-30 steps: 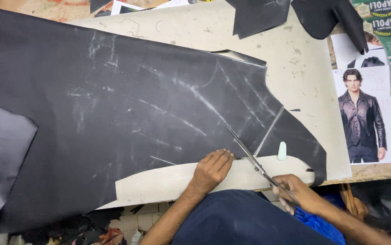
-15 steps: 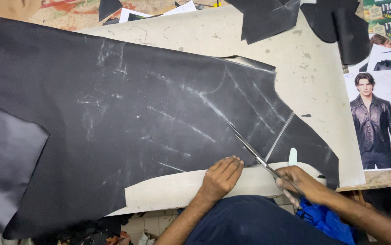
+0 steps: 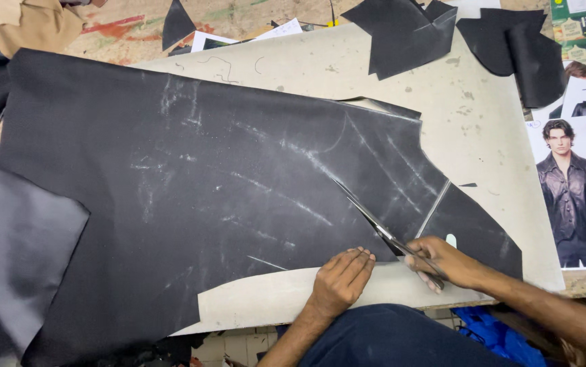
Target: The person places a printed paper pattern on a large piece of black fabric, traces the pattern outline with chalk, and then uses shears to cut the fabric along the traced lines. The person handles the pattern, chalk, and shears to produce a cut fabric piece.
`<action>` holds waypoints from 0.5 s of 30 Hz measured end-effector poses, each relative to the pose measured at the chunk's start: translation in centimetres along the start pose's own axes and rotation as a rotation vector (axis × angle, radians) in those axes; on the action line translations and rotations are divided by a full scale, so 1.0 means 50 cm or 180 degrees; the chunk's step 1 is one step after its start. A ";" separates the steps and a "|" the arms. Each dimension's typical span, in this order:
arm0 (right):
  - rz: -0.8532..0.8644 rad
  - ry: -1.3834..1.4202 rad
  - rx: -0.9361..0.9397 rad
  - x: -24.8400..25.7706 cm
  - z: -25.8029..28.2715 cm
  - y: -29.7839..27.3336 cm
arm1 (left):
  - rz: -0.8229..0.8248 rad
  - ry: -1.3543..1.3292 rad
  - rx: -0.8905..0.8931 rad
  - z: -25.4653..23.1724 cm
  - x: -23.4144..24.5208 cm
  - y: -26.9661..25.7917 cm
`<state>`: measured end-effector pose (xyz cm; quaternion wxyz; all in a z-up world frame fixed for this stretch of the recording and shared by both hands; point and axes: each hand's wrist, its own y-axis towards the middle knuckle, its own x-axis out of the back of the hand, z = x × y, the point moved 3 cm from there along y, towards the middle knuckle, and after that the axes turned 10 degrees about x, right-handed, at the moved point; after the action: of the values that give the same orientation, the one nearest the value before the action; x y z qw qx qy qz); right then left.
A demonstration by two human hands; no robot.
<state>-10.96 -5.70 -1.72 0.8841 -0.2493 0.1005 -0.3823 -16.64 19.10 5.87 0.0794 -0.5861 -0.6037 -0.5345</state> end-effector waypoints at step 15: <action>0.0025 -0.0068 -0.0013 0.010 0.064 0.083 | -0.0062 -0.0055 0.0117 -0.006 0.013 0.010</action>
<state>-6.84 -2.48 -1.13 0.8861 -0.2547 0.0928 -0.3759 -16.62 19.16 6.75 0.0798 -0.5833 -0.6197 -0.5190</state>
